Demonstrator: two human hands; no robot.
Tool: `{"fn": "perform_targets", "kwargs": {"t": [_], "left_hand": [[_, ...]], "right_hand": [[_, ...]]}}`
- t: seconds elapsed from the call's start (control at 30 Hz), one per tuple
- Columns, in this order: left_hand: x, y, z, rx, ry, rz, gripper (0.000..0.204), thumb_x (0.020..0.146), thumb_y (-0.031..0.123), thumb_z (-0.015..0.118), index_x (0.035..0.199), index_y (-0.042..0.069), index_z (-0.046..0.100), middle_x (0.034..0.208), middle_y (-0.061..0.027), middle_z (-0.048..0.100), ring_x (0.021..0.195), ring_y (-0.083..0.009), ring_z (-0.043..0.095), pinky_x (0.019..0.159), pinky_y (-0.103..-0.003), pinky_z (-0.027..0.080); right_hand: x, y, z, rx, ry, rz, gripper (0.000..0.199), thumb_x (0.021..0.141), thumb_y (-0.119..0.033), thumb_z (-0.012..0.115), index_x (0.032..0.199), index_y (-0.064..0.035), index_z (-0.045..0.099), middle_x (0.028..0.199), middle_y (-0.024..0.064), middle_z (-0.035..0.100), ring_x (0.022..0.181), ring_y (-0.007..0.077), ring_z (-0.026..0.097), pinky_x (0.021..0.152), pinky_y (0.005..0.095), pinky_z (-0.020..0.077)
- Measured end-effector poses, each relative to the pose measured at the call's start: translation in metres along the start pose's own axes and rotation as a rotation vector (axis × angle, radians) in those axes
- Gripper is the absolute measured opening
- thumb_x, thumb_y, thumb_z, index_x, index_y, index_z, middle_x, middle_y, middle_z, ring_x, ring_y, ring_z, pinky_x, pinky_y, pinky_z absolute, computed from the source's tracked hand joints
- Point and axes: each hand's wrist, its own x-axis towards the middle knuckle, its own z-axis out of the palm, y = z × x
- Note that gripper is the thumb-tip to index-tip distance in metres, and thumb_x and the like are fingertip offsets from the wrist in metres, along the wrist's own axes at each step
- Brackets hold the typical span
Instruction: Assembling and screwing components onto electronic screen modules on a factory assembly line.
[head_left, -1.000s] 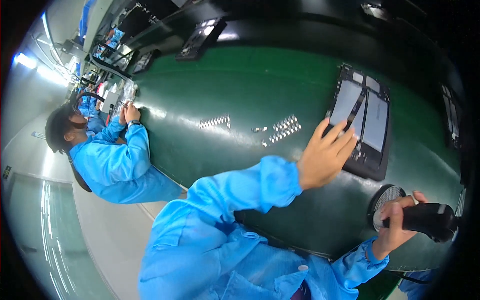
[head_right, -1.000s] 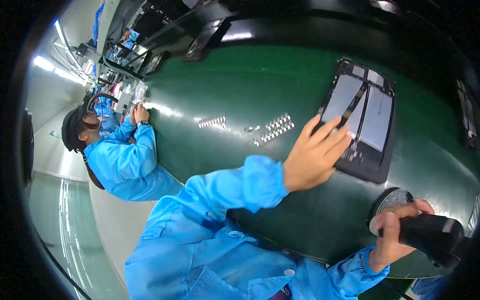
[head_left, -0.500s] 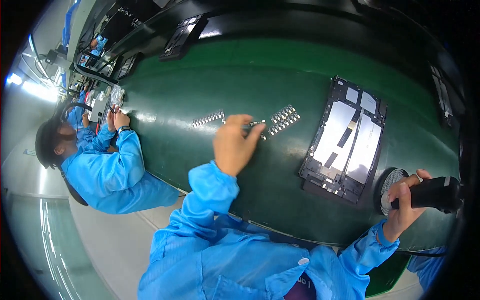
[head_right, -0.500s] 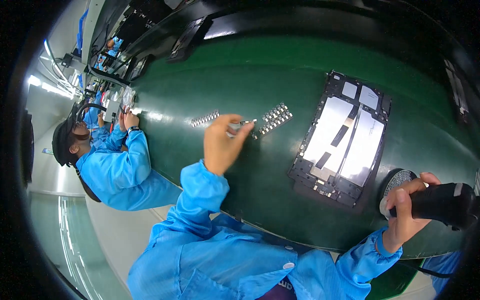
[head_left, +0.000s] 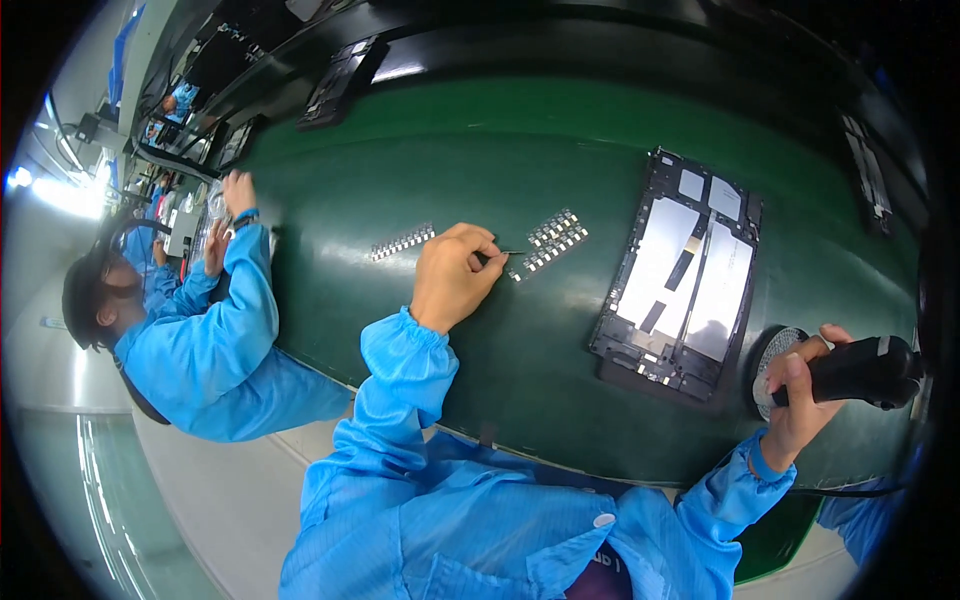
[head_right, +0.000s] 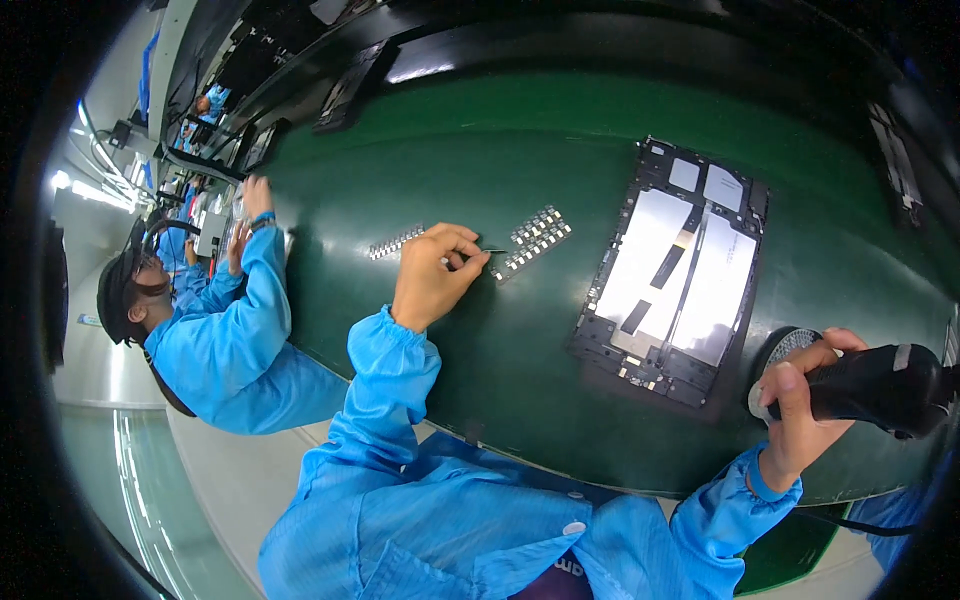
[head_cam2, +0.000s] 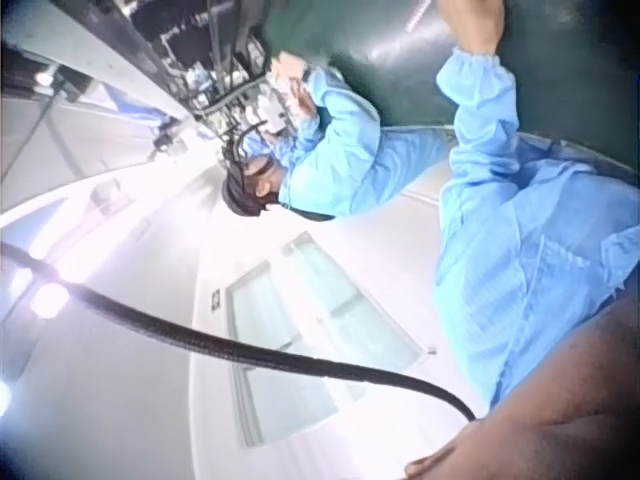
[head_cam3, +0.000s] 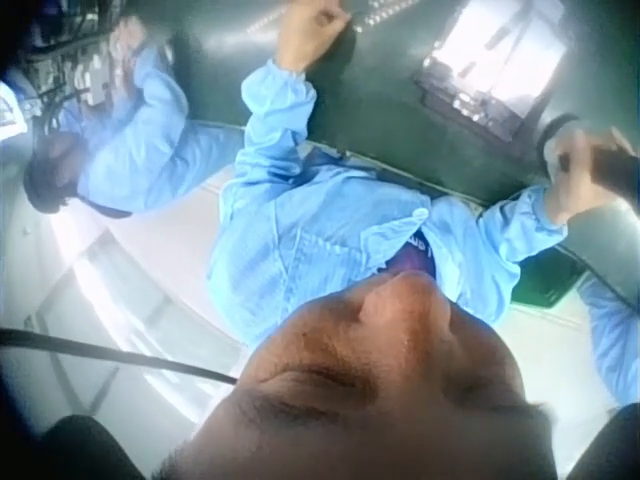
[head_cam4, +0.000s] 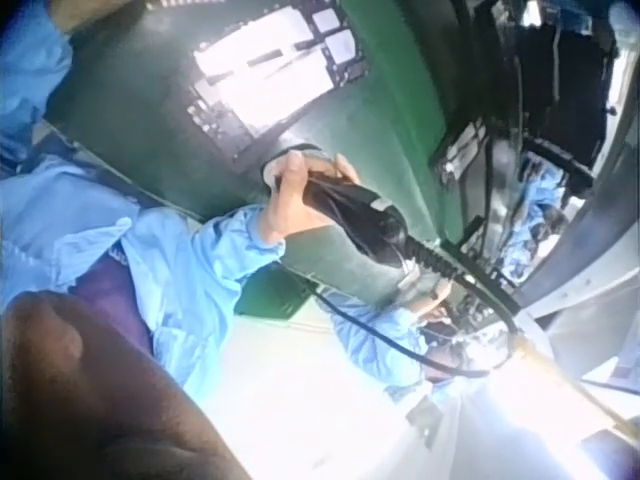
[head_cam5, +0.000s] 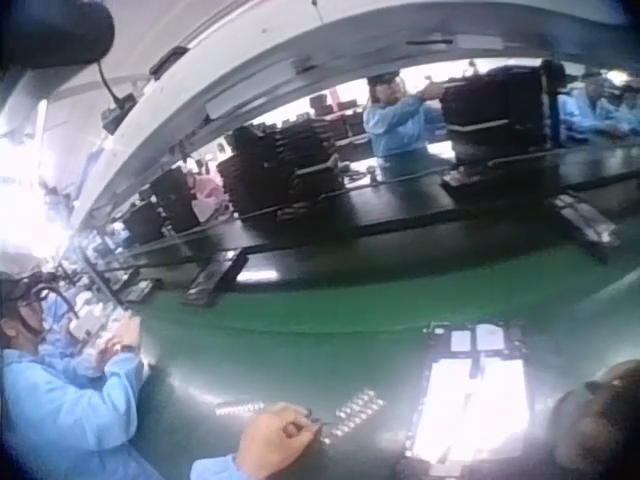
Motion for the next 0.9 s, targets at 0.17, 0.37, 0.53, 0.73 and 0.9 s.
{"fn": "perform_targets", "kwargs": {"t": [0.17, 0.37, 0.53, 0.73, 0.9], "left_hand": [[0.003, 0.015, -0.012, 0.032, -0.154, -0.006, 0.011, 0.070, 0.004, 0.068, 0.080, 0.000, 0.066, 0.074, -0.0117, 0.062, 0.053, -0.0195, 0.057, 0.050, -0.028, 0.044], [0.014, 0.016, -0.015, 0.103, -0.325, 0.067, 0.012, 0.072, 0.003, 0.063, 0.083, 0.002, 0.067, 0.072, -0.0111, 0.060, 0.059, -0.0251, 0.058, 0.054, -0.033, 0.046], [0.006, 0.018, 0.001, 0.304, -0.181, 0.124, 0.010, 0.070, 0.004, 0.066, 0.080, 0.002, 0.066, 0.069, -0.0126, 0.059, 0.057, -0.0230, 0.057, 0.054, -0.032, 0.046], [0.007, 0.048, 0.001, 0.119, 0.070, 0.256, 0.009, 0.069, 0.000, 0.067, 0.076, 0.003, 0.064, 0.079, -0.0109, 0.062, 0.072, -0.0282, 0.061, 0.063, -0.035, 0.050], [-0.009, 0.071, 0.051, -0.154, 0.010, 0.436, 0.015, 0.070, -0.004, 0.067, 0.083, 0.002, 0.063, 0.098, -0.0132, 0.064, 0.090, -0.0276, 0.063, 0.075, -0.032, 0.050]], "right_hand": [[0.000, -0.004, 0.000, -0.039, 0.009, -0.001, 0.047, 0.075, -0.009, 0.067, 0.112, 0.0011, 0.040, 0.059, 0.0056, 0.047, 0.047, 0.0117, 0.046, 0.046, 0.0231, 0.0392], [-0.001, -0.005, -0.002, -0.044, 0.024, -0.001, 0.047, 0.074, -0.008, 0.067, 0.112, 0.0009, 0.040, 0.059, 0.0057, 0.048, 0.046, 0.0115, 0.046, 0.046, 0.0229, 0.0390], [0.000, -0.003, -0.003, -0.025, 0.027, -0.008, 0.047, 0.072, -0.004, 0.068, 0.111, -0.0003, 0.041, 0.060, 0.0061, 0.050, 0.046, 0.0122, 0.048, 0.046, 0.0228, 0.0407], [0.000, -0.005, 0.001, 0.025, 0.032, 0.018, 0.053, 0.066, 0.001, 0.070, 0.111, -0.0004, 0.042, 0.061, 0.0057, 0.051, 0.049, 0.0117, 0.049, 0.047, 0.0222, 0.0411], [0.001, -0.003, 0.001, 0.032, 0.019, -0.006, 0.055, 0.066, 0.002, 0.070, 0.112, 0.0003, 0.040, 0.061, 0.0056, 0.051, 0.049, 0.0118, 0.050, 0.048, 0.0223, 0.0420]]}}
